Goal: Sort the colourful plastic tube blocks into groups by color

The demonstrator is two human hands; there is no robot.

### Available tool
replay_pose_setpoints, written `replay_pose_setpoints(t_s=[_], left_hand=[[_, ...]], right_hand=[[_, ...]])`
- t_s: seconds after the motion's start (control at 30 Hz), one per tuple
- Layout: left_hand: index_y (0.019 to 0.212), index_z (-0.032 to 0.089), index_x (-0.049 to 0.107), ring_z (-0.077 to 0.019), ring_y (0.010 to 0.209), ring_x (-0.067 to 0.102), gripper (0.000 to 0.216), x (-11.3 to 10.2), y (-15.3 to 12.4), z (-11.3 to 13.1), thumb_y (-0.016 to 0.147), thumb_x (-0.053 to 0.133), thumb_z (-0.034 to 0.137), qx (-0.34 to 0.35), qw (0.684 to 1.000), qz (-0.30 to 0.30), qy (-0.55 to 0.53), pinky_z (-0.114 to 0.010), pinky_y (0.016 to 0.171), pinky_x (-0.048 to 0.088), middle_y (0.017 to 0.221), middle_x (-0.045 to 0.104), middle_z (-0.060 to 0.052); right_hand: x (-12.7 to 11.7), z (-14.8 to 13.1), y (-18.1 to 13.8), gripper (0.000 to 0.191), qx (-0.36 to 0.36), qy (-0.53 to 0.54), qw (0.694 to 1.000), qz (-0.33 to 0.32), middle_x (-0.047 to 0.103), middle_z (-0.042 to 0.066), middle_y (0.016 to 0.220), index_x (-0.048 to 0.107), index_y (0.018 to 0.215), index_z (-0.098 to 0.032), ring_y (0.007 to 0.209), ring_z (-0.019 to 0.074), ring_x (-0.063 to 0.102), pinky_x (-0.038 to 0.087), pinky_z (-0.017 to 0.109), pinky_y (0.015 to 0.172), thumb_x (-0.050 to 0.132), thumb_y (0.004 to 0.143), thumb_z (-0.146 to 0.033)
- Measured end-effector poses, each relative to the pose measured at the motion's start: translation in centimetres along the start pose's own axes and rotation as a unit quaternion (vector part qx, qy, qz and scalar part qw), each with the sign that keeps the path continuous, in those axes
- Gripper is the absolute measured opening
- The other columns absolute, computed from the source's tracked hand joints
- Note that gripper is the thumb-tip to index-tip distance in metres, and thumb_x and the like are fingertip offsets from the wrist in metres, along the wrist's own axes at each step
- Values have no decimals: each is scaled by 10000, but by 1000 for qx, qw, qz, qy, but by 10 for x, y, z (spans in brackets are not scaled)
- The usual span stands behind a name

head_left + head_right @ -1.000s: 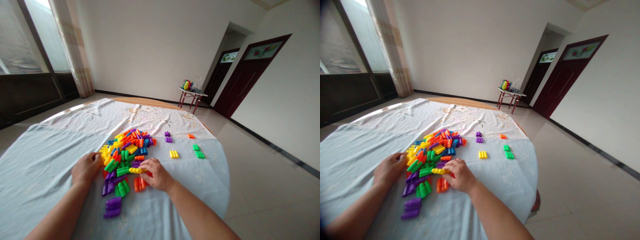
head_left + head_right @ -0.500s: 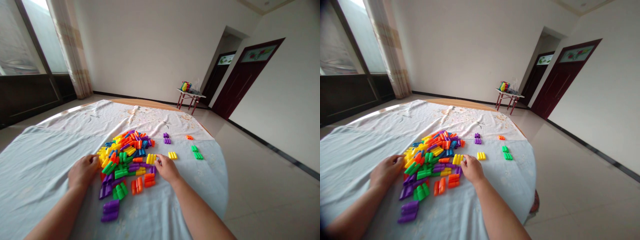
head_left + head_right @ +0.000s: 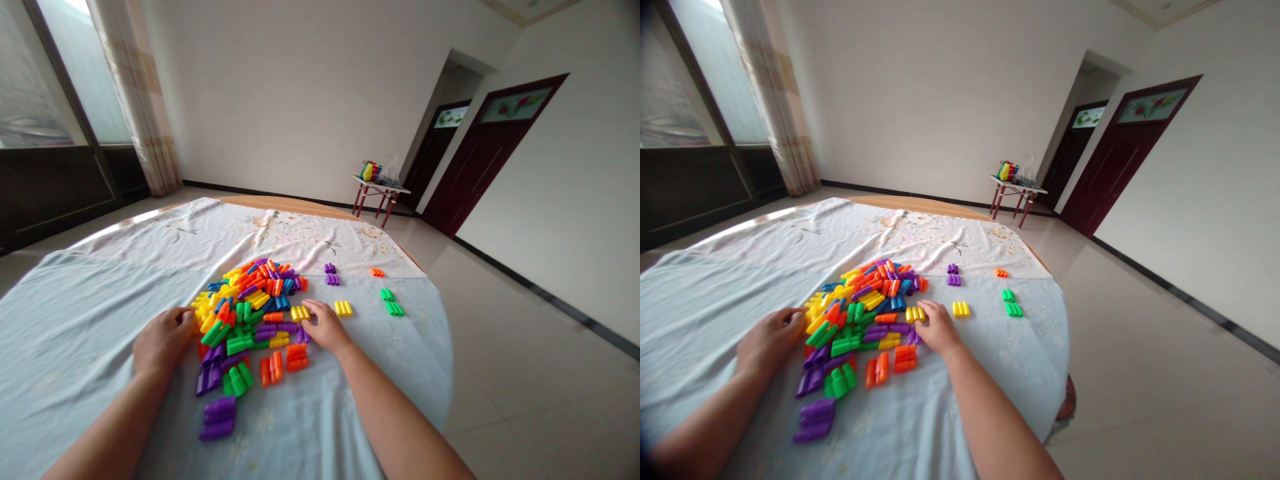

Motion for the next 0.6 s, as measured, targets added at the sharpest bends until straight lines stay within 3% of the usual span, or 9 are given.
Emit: replay_pose_setpoints(t_s=[0.13, 0.3, 0.47, 0.6], left_hand=[[1070, 223, 617, -271, 934, 574, 505, 0, 0, 0, 808, 260, 466, -7, 1000, -4, 6, -296, 612, 385, 1074, 637, -115], [1076, 238, 608, -292, 932, 577, 518, 0, 3, -1, 800, 248, 486, -14, 1000, -14, 13, -305, 588, 386, 1068, 637, -114], [1087, 239, 599, -301, 930, 579, 548, 1, 6, -4, 794, 224, 510, -15, 999, -18, 27, -314, 586, 391, 1063, 634, -116], [1100, 247, 591, -295, 947, 574, 549, 2, 6, -6, 792, 223, 514, -12, 999, -24, 23, -313, 602, 397, 1065, 634, -102]], right_hand=[[3, -1, 5, 407, 4, 9, 1000, -29, 652, 72, 1050, 616, 1098, -175, 955, 196, 591, 455, 358, 900, 574, 702, -90], [-2, -8, 2, 371, 4, 25, 1000, 2, 627, 64, 1002, 610, 1084, -191, 873, 168, 587, 476, 332, 846, 615, 720, -122], [-45, -12, -14, 446, -21, 31, 998, 41, 582, 58, 1047, 573, 1134, -218, 852, 148, 567, 488, 312, 817, 611, 702, -110], [-78, 8, -36, 462, 1, 24, 999, 45, 567, 59, 1056, 576, 1120, -218, 901, 156, 562, 494, 314, 809, 557, 684, -63]])
Point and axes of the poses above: each hand's wrist, its own y-axis towards the middle knuckle, its own x-axis out of the palm, z = x × y, the point moved 4 cm from there along y, towards the middle knuckle
